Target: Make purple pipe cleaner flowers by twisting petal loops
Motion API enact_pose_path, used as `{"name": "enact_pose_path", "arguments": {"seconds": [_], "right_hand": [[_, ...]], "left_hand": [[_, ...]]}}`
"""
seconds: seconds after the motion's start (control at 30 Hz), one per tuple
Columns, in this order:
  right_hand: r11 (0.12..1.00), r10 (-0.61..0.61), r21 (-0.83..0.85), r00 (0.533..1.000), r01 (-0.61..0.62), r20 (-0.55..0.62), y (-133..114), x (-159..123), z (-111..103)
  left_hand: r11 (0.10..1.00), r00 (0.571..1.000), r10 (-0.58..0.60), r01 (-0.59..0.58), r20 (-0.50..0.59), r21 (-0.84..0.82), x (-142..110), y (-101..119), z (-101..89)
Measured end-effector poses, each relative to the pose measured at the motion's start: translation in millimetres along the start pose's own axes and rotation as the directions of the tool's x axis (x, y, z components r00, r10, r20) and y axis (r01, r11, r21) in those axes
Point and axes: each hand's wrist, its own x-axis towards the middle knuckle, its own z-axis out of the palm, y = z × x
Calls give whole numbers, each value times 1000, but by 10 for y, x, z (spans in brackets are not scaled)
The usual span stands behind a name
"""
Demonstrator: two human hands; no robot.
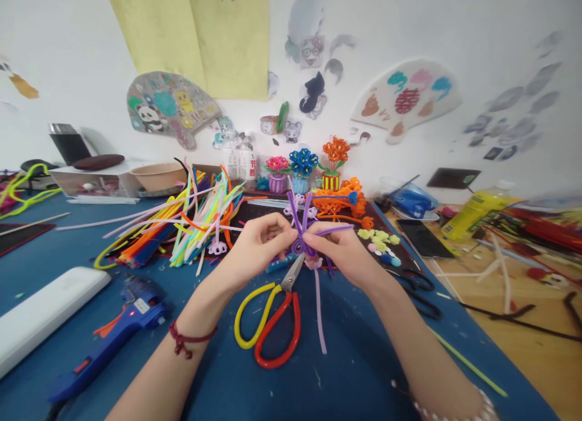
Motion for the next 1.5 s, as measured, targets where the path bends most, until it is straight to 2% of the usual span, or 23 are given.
{"name": "enact_pose_path", "arguments": {"seconds": [0.1, 0.17, 0.33, 0.47, 0.6, 0.77, 0.87, 1.0, 1.13, 1.3, 1.5], "right_hand": [[978, -135, -176, 986, 116, -102, 4, 3, 14], [942, -214, -286, 970, 175, -112, 11, 4, 25], [851, -302, -462, 953, 249, -42, 14, 1, 49], [805, -328, -531, 944, 264, -28, 16, -2, 54], [867, -286, -438, 957, 239, -45, 16, -4, 51], [990, -83, -123, 994, 74, -67, -16, -18, 56], [1000, 1, 7, 999, -1, -37, -18, -16, 57], [992, 30, 126, 999, -34, 28, 17, -3, 52], [993, 0, 116, 1000, -2, 25, 2, -12, 39], [1000, -6, 26, 999, 6, 33, -73, -40, 22], [1000, -18, -11, 1000, 18, 2, -74, -21, 46]], "left_hand": [[999, 995, -46, 47, -89, 10, 9, -6, -1], [996, 989, -89, 92, -117, 15, 11, -27, -7], [984, 984, -175, 174, -20, -48, 3, -81, -38], [972, 980, -198, 196, -3, -130, 2, -95, -44], [984, 989, -133, 125, -57, -130, 2, -80, -19], [998, 997, -18, 14, -72, -61, -13, -30, -16], [999, 999, -3, 1, -39, -49, -25, -1, -36], [999, 999, 31, -31, -15, -22, -29, 18, -61], [998, 999, 22, -20, -29, 57, -24, 12, -68], [998, 997, -56, 56, -58, 4, -23, -16, -43], [997, 993, -83, 83, -82, -5, -27, -1, -5]]}}
